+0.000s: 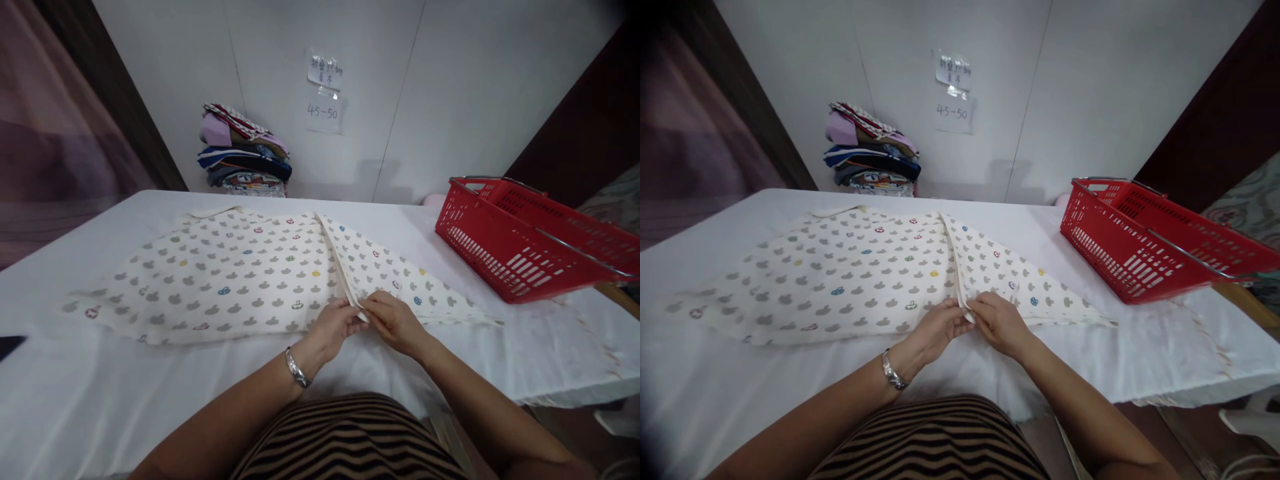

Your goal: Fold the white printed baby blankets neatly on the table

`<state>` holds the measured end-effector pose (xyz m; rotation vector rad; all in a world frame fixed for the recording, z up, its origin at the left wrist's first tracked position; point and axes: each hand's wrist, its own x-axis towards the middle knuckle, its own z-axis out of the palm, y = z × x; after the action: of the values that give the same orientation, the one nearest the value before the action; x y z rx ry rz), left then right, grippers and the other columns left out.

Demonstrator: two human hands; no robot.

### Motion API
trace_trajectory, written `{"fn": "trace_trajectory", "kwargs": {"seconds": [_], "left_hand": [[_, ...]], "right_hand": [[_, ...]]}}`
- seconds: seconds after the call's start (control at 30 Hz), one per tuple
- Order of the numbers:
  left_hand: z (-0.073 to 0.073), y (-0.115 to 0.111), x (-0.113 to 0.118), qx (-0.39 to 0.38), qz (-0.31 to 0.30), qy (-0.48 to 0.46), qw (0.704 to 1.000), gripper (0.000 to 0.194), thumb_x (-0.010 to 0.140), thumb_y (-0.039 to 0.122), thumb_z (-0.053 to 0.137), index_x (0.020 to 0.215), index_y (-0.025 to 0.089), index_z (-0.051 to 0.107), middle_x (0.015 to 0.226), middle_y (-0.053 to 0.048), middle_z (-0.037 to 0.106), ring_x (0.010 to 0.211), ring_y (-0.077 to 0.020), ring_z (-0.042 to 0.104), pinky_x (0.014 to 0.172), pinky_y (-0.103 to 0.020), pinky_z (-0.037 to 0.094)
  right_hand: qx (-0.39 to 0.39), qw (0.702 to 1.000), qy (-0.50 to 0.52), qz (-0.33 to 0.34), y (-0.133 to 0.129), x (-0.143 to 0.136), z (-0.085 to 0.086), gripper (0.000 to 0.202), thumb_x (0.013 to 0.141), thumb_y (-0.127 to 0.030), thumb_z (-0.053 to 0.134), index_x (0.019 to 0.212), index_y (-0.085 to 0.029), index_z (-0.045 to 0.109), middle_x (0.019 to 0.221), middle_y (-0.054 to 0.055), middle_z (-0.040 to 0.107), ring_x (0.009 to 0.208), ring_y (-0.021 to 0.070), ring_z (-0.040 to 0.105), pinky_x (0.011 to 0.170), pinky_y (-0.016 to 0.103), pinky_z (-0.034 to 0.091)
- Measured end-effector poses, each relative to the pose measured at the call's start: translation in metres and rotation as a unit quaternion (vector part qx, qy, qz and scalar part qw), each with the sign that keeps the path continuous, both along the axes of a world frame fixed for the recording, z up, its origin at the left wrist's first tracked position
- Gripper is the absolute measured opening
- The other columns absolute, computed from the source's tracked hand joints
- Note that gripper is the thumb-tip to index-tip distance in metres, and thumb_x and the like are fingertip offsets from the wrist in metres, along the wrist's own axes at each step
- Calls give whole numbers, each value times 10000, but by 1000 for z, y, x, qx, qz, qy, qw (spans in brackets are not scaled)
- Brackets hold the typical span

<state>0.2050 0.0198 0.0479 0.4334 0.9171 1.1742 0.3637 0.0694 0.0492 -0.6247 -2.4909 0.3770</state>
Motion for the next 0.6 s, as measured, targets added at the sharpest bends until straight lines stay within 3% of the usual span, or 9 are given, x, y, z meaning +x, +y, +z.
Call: {"fn": "trace_trajectory", "kwargs": {"seconds": [0.37,0.6], "left_hand": [[-1,0,-2,27,-2,-4,1000,214,677,185,729,875,116,685,842,-72,684,771,-146,606,783,-296,493],[-5,2,0,19,-6,-4,1000,189,699,138,681,883,98,679,895,-105,693,759,-146,619,738,-275,506]], "right_hand": [[9,1000,25,-15,-3,4,-7,279,929,-204,406,1130,-230,598,911,78,613,824,180,560,700,312,484],[-146,986,54,-59,-4,1,-6,196,916,-321,475,1008,-229,622,803,32,584,748,155,544,668,275,446]]}}
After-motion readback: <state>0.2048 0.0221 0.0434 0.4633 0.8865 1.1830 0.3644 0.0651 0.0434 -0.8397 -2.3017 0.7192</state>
